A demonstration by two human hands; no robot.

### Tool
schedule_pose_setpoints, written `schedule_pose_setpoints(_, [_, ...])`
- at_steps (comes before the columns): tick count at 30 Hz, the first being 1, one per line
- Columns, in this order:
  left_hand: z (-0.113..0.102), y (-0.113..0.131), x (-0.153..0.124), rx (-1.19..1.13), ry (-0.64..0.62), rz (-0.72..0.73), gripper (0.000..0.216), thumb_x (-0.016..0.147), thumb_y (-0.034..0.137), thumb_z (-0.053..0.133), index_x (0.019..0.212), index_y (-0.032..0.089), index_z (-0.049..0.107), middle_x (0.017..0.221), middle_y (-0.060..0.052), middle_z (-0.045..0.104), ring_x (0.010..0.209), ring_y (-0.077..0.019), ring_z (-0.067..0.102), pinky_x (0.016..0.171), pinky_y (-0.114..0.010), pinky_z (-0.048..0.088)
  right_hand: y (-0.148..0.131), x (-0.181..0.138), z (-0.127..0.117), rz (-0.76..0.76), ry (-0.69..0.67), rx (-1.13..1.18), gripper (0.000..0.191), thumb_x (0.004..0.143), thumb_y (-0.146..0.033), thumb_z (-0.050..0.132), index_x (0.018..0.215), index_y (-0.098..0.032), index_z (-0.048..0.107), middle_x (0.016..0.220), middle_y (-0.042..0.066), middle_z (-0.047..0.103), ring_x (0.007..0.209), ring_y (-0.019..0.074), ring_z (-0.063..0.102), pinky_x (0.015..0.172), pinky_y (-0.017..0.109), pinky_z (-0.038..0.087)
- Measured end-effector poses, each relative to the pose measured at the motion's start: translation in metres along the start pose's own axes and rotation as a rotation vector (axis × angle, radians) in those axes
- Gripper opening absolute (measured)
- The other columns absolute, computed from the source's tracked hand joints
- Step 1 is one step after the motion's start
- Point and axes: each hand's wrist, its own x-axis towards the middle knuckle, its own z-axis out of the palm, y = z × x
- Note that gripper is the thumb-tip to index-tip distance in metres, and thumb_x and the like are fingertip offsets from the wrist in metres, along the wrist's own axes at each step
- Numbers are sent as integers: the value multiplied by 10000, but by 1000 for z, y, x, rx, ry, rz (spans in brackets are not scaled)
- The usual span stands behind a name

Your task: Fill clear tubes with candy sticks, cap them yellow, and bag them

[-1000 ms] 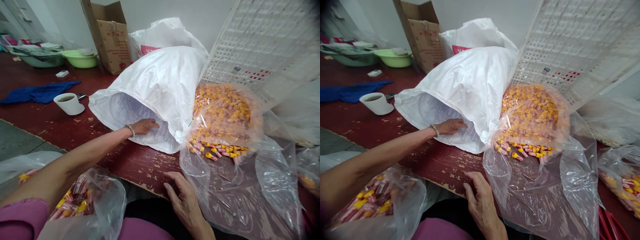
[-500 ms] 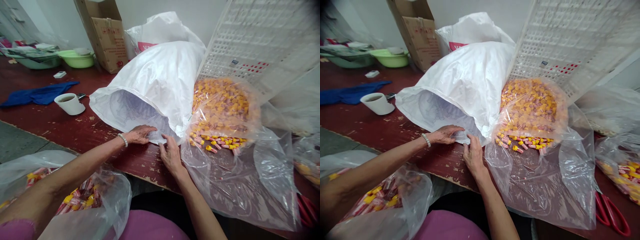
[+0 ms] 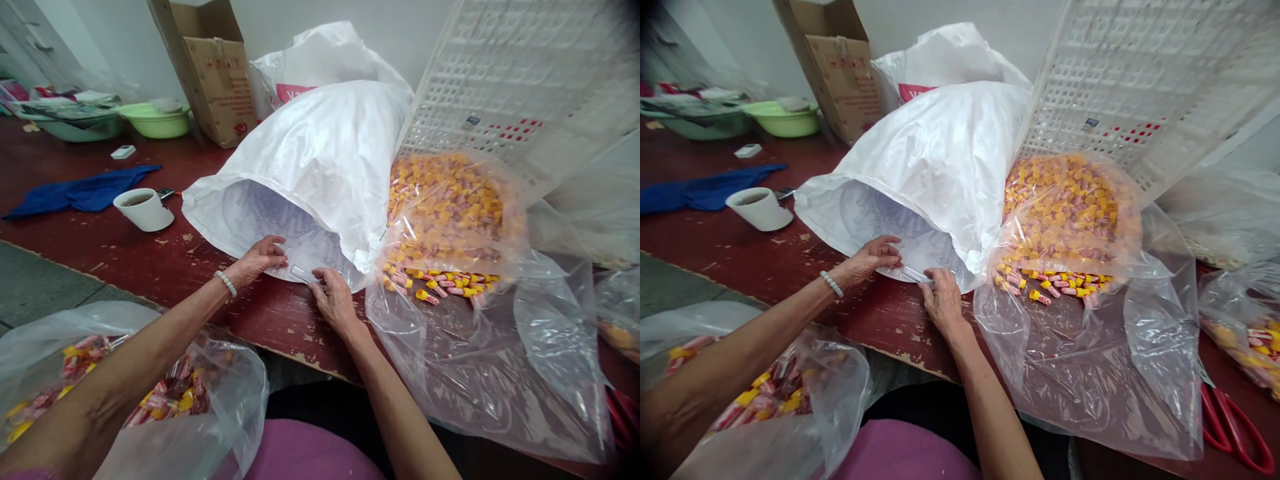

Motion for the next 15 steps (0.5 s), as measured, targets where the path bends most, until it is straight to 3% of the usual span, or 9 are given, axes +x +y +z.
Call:
schedule_pose_setpoints(5, [5,5,-18,-33,-167,-36,304,630,167,689,918,137,594,796,-3,617,695,-112,583,658,-236,393,-12,-15,-13,-61,-3,194,214,831,-167,535,1034,-165,603,969,78,600,835,168,595,784,302,498])
schedule_pose_setpoints(10, [21,7,-36,-135,-358,-71,272,669,197,672,928,165,592,863,-41,650,754,-149,583,682,-266,422,-25,-18,-16,-96,33,265,269,822,-116,514,1066,-203,585,1034,63,610,981,177,576,871,321,480])
schedule_pose_setpoints(15, [24,11,-43,-222,-407,-124,309,667,175,692,945,198,561,1014,-68,659,873,-176,609,746,-287,448,-24,-17,-12,25,105,347,291,797,-181,580,1087,-183,563,1003,61,635,855,162,610,799,315,505])
